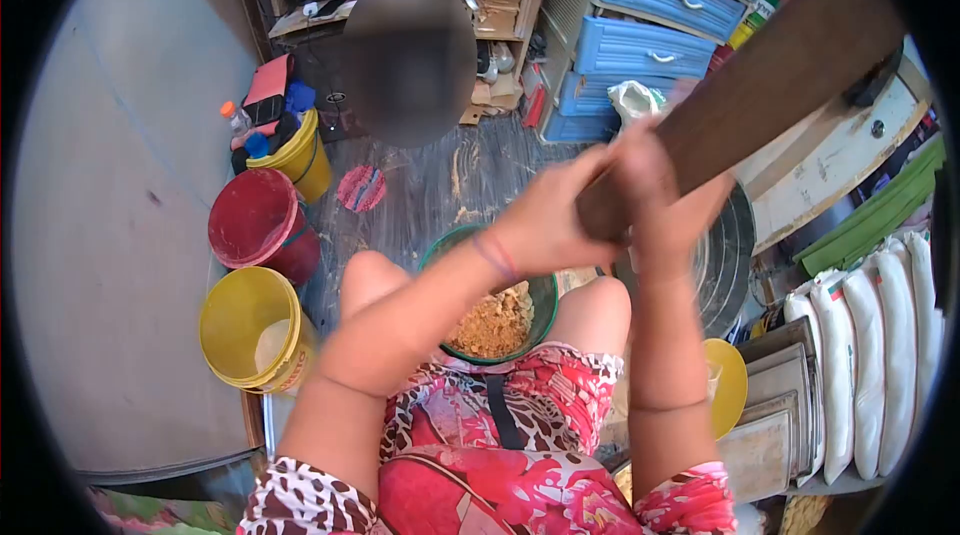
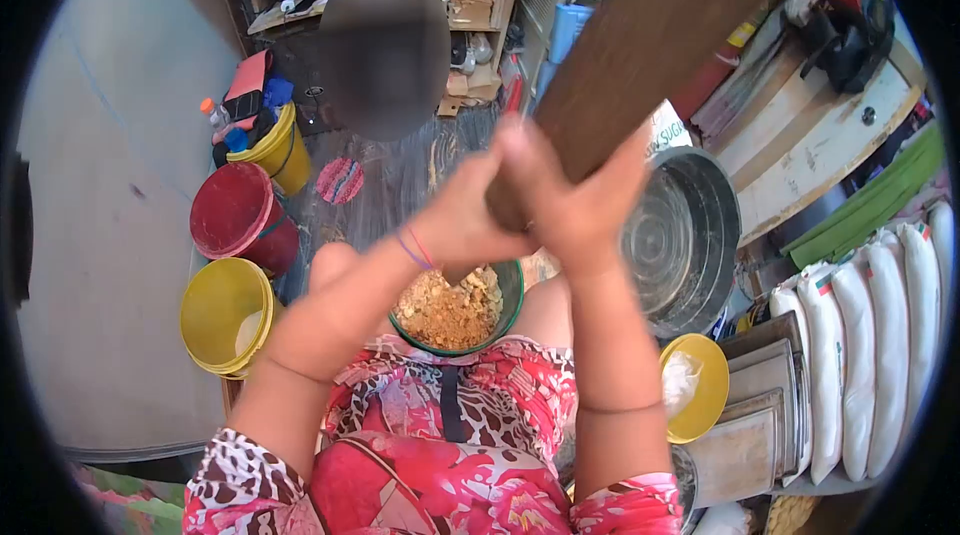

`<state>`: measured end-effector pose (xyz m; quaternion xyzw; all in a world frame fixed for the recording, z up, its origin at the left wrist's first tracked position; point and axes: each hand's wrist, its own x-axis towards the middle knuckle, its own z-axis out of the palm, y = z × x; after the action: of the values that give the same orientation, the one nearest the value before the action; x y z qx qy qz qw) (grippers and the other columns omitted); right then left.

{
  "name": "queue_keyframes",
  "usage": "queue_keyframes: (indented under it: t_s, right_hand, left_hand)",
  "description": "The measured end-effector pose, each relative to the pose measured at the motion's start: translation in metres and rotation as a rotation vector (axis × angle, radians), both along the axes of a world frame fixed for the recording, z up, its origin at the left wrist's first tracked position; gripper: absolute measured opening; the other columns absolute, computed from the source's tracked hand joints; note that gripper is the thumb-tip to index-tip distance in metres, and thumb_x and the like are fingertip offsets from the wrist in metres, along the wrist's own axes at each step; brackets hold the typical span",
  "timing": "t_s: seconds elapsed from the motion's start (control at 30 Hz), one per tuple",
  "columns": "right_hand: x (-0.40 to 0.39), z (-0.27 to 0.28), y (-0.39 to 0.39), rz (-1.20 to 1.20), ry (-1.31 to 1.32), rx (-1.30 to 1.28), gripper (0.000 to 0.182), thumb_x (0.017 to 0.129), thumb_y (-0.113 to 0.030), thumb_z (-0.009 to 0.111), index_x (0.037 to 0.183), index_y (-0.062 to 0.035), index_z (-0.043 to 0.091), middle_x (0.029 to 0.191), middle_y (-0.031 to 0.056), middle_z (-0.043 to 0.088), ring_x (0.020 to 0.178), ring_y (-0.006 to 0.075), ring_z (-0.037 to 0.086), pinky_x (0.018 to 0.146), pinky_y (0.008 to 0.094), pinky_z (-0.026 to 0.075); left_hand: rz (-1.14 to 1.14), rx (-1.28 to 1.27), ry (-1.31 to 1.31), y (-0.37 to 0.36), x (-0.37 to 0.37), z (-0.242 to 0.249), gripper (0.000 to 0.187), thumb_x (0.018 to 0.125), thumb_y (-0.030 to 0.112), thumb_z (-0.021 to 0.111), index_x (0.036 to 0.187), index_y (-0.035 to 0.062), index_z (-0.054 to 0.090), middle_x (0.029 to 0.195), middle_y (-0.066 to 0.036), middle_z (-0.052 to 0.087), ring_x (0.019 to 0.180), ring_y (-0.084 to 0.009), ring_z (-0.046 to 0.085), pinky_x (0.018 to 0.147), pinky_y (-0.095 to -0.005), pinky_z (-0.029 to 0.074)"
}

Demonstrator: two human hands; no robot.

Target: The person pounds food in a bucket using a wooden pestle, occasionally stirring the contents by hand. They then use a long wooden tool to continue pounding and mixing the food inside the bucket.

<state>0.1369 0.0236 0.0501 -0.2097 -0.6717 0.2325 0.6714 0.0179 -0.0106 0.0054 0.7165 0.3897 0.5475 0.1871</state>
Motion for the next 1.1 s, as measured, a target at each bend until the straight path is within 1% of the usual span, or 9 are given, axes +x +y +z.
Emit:
queue_keyframes:
  t_s: [0.13, 0.17, 0.33, 0.43, 0.5, 0.53, 0.6, 0.9, 1.1]
  right_hand:
    - [0.008, 0.146, -0.016, 0.288, 0.012, 0.176, 0.036, 0.087, -0.030, 0.051, 0.099, 0.0034, 0.057, 0.073, 0.0094, 0.059, 0.067, 0.0155, 0.057, 0.066, 0.0284, 0.045]
    - [0.010, 0.155, -0.011, 0.329, -0.020, 0.236, 0.037, 0.085, -0.030, 0.053, 0.101, 0.0029, 0.057, 0.076, 0.0095, 0.059, 0.070, 0.0165, 0.057, 0.068, 0.0295, 0.045]
    - [0.009, 0.136, 0.003, 0.350, -0.019, 0.219, 0.046, 0.077, -0.029, 0.065, 0.111, 0.0005, 0.053, 0.091, 0.0103, 0.060, 0.087, 0.0213, 0.057, 0.078, 0.0351, 0.045]
    - [-0.010, 0.011, 0.003, 0.136, -0.132, -0.038, 0.056, 0.073, -0.029, 0.072, 0.117, -0.0010, 0.051, 0.099, 0.0108, 0.061, 0.097, 0.0243, 0.057, 0.084, 0.0385, 0.045]
    - [-0.036, -0.197, 0.049, 0.279, -0.306, 0.042, 0.083, 0.069, -0.031, 0.076, 0.132, 0.0022, 0.034, 0.123, 0.0174, 0.046, 0.114, 0.0270, 0.047, 0.097, 0.0381, 0.036]
    - [-0.052, -0.271, 0.029, 0.509, -0.154, -0.486, 0.079, 0.071, -0.027, 0.075, 0.130, 0.0018, 0.033, 0.123, 0.0177, 0.047, 0.116, 0.0269, 0.046, 0.096, 0.0378, 0.037]
    - [-0.056, -0.277, 0.021, 0.434, -0.140, -0.507, 0.077, 0.071, -0.025, 0.076, 0.128, 0.0010, 0.031, 0.119, 0.0180, 0.049, 0.113, 0.0273, 0.048, 0.093, 0.0376, 0.039]
    - [-0.038, -0.125, 0.010, 0.343, -0.129, -0.009, 0.065, 0.073, -0.026, 0.077, 0.117, -0.0028, 0.035, 0.098, 0.0079, 0.053, 0.089, 0.0181, 0.055, 0.081, 0.0331, 0.046]
    - [-0.011, 0.106, -0.004, 0.127, -0.043, 0.333, 0.055, 0.075, -0.028, 0.074, 0.113, -0.0002, 0.047, 0.100, 0.0130, 0.058, 0.093, 0.0237, 0.058, 0.082, 0.0369, 0.045]
  left_hand:
    - [0.055, 0.160, 0.172, -0.011, 0.013, 0.152, 0.058, 0.057, 0.027, 0.073, 0.103, -0.0038, 0.058, 0.086, -0.023, 0.065, 0.083, -0.0355, 0.064, 0.075, -0.0372, 0.051]
    - [0.161, 0.732, 0.570, 0.003, 0.019, 0.162, 0.053, 0.056, 0.025, 0.074, 0.102, 0.0006, 0.061, 0.082, -0.019, 0.065, 0.079, -0.0326, 0.065, 0.072, -0.0366, 0.051]
    - [0.170, 0.299, 0.521, -0.005, 0.006, 0.152, 0.022, 0.070, 0.016, 0.066, 0.092, 0.0103, 0.063, 0.079, -0.004, 0.064, 0.066, -0.0187, 0.061, 0.059, -0.0304, 0.047]
    - [0.131, 0.027, -0.103, 0.003, 0.000, -0.003, 0.058, 0.058, 0.018, 0.076, 0.110, 0.0050, 0.054, 0.100, -0.012, 0.062, 0.091, -0.0198, 0.060, 0.082, -0.0317, 0.048]
    - [0.021, -0.369, -0.354, 0.014, -0.022, -0.185, 0.061, 0.070, 0.011, 0.073, 0.124, 0.0035, 0.046, 0.122, -0.010, 0.054, 0.112, -0.0164, 0.049, 0.095, -0.0316, 0.040]
    - [-0.054, -0.462, -0.443, 0.013, -0.029, -0.219, 0.051, 0.077, 0.009, 0.068, 0.123, 0.0027, 0.047, 0.121, -0.009, 0.055, 0.110, -0.0164, 0.051, 0.094, -0.0319, 0.041]
    - [-0.033, -0.583, -0.279, 0.020, -0.043, -0.247, 0.044, 0.080, 0.011, 0.065, 0.120, 0.0030, 0.050, 0.121, -0.010, 0.055, 0.110, -0.0176, 0.051, 0.094, -0.0325, 0.042]
    - [0.161, -0.414, 0.005, 0.016, -0.041, -0.210, 0.064, 0.062, 0.012, 0.077, 0.120, 0.0052, 0.049, 0.109, -0.010, 0.060, 0.103, -0.0225, 0.057, 0.090, -0.0340, 0.044]
    - [0.092, 0.045, 0.036, -0.009, -0.011, 0.042, 0.068, 0.059, 0.029, 0.083, 0.111, -0.0004, 0.052, 0.101, -0.014, 0.063, 0.090, -0.0234, 0.063, 0.081, -0.0354, 0.048]
